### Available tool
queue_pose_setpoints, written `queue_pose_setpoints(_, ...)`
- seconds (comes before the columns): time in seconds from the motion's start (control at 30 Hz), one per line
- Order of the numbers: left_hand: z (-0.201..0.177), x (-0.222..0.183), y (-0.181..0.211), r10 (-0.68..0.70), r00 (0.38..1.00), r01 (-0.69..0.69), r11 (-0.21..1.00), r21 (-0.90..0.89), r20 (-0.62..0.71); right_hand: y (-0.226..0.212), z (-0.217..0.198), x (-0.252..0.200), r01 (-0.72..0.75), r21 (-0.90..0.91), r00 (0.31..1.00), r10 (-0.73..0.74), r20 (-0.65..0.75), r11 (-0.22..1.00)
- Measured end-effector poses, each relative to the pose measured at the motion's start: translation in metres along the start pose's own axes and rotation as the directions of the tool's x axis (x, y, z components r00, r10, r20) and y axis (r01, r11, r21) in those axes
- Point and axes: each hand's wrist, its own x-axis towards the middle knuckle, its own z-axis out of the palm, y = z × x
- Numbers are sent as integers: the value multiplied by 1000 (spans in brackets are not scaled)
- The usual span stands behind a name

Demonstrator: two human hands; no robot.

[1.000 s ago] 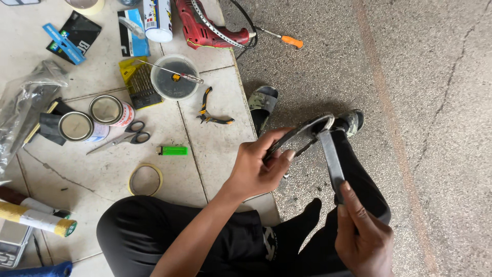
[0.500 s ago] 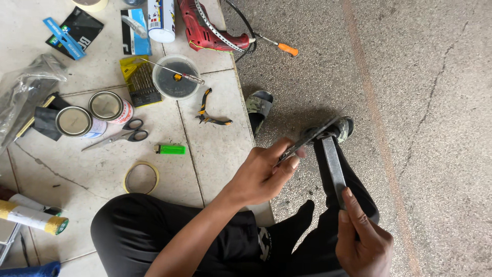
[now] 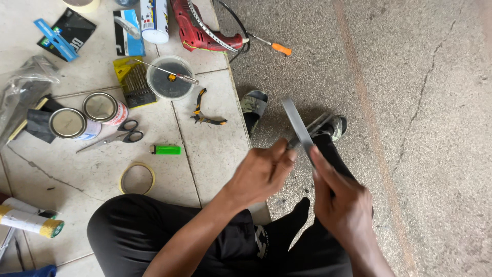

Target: The person sits on the floor and uses a metal file to smooth the frame of a badminton racket. They hold the racket with one hand and file along the frame with the other, rotating the racket to work on different sections.

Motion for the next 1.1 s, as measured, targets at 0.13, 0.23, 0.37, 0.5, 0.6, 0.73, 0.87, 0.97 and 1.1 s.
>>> queue_pose_setpoints(0.13,-4,-5,9,8,1000,-9,1000,29,28,8,-2,29,55,172,998,-50,-33,984)
queue_pose_setpoints(0.23,-11,-3,9,-1,1000,2,996,93,-10,4,-13,8,-3,252,997,22,-74,968)
queue_pose_setpoints(0.37,-19,0,8,-59,995,66,994,82,-86,-1,-16,-44,-198,168,972,216,-94,966)
queue_pose_setpoints(0.5,-20,0,7,-62,995,69,994,83,-79,-7,-4,-50,-93,7,993,93,-76,996)
queue_pose_setpoints(0.6,-13,-4,1,39,998,-27,975,219,-46,-12,-5,-12,-17,-95,1000,15,-24,995)
queue_pose_setpoints(0.73,-17,-3,4,47,996,-37,991,125,-77,-14,-9,37,51,-2,998,-51,42,999)
queue_pose_setpoints(0.87,-22,-2,0,53,995,-46,996,81,-87,-9,-17,26,5,157,999,3,-49,988)
queue_pose_setpoints(0.97,-27,-9,-1,-15,994,23,997,69,-110,-11,-20,-21,-151,176,979,171,-107,973)
queue_pose_setpoints(1.1,-35,-6,-2,-78,988,90,991,94,-132,-21,-14,-39,-207,164,976,215,-29,964)
